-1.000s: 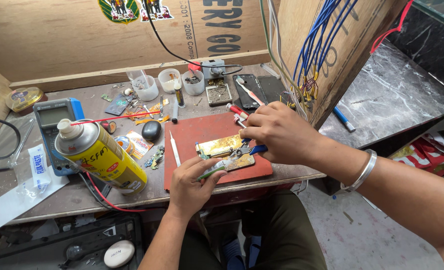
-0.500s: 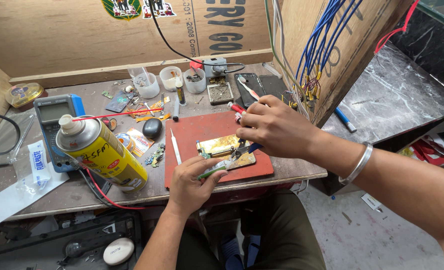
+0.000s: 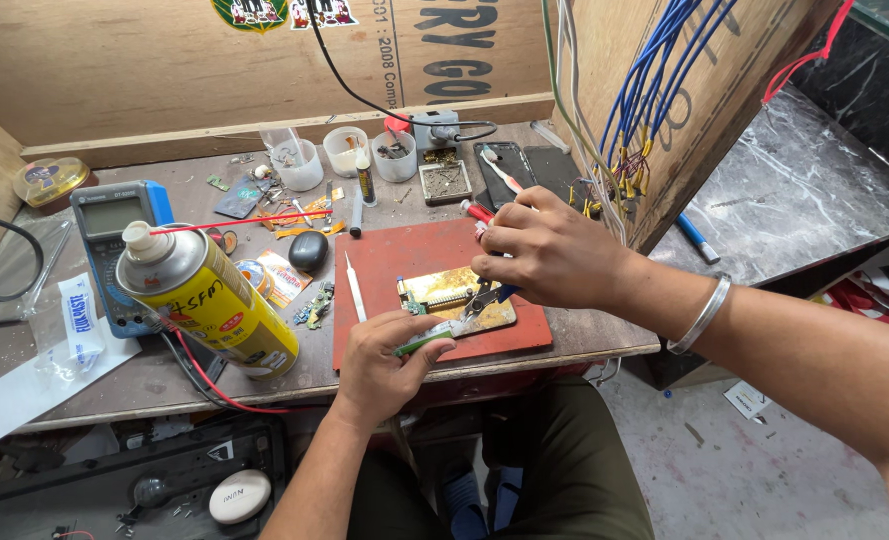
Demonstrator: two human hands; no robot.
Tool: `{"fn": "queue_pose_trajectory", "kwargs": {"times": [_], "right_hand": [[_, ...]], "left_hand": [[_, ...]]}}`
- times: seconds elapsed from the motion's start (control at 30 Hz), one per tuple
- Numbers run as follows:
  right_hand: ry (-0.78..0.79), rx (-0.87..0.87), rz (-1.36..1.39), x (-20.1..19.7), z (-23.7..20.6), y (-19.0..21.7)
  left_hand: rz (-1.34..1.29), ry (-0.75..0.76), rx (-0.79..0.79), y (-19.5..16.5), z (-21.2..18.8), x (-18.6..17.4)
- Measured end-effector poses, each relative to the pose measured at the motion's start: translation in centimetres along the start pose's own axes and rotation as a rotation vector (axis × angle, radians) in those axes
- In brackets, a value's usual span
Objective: The person applies flux to a small circuit board, then uses a soldering iron to solder components while holding the board with tweezers. They later use pliers to cut the tip of a flux tube and continue working on the board.
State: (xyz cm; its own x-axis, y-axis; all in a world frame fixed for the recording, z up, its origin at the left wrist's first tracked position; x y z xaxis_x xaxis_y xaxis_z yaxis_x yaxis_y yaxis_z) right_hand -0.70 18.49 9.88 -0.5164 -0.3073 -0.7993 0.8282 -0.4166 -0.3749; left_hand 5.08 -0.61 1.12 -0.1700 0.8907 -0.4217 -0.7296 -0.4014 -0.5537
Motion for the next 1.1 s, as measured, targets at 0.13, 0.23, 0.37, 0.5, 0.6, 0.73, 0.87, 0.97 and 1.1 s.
{"fn": "queue_pose_trajectory", "kwargs": {"times": [0.13, 0.23, 0.37, 0.5, 0.6, 0.73, 0.87, 0.97, 1.1], "right_hand": [[-0.001, 0.04, 0.038, 0.3, -0.4, -0.1], [0.044, 0.088, 0.054, 1.1, -0.7, -0.2], [0.129, 0.251, 0.208, 2.3, -1.1, -0.5], [0.311, 0.532, 0.46, 4.4, -1.8, -1.3], [0.559, 0.697, 0.596, 6.1, -2.8, -1.9], [0.752, 0.693, 0.798, 7.3, -3.4, -2.0], [0.952, 0.751, 0.911, 7.9, -4.1, -2.0], [0.95, 0.696, 0.906, 7.2, -3.8, -2.1], [0.778, 0.631, 0.78, 4.8, -2.5, -2.7]], "left_hand": [[0.008, 0.012, -0.018, 0.2, -0.1, 0.0], [0.004, 0.003, 0.005, 0.5, -0.1, 0.0], [0.038, -0.035, 0.033, 0.4, -0.2, 0.0], [0.128, -0.056, 0.064, 0.4, -0.2, 0.2], [0.176, -0.082, 0.141, 0.1, -0.4, 0.6], [0.231, -0.096, 0.2, -0.2, -0.6, 1.0], [0.288, -0.086, 0.258, -0.9, -0.8, 1.5], [0.281, -0.094, 0.275, -1.2, -0.7, 1.7], [0.234, -0.099, 0.179, -0.8, -0.3, 1.6]]}}
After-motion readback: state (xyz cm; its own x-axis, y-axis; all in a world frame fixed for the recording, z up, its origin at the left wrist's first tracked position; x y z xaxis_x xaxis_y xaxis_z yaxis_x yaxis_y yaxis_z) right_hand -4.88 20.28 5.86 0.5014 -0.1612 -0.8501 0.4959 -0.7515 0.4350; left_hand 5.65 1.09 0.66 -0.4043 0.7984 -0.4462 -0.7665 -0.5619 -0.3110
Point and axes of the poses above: each hand's wrist, its own z-axis towards the middle knuckle, its own x-axis out of the palm, y = z × x, the point moved 5 cm from there along z, towards the middle knuckle, and after that the axes turned 8 degrees about x, right-handed, at the moved point
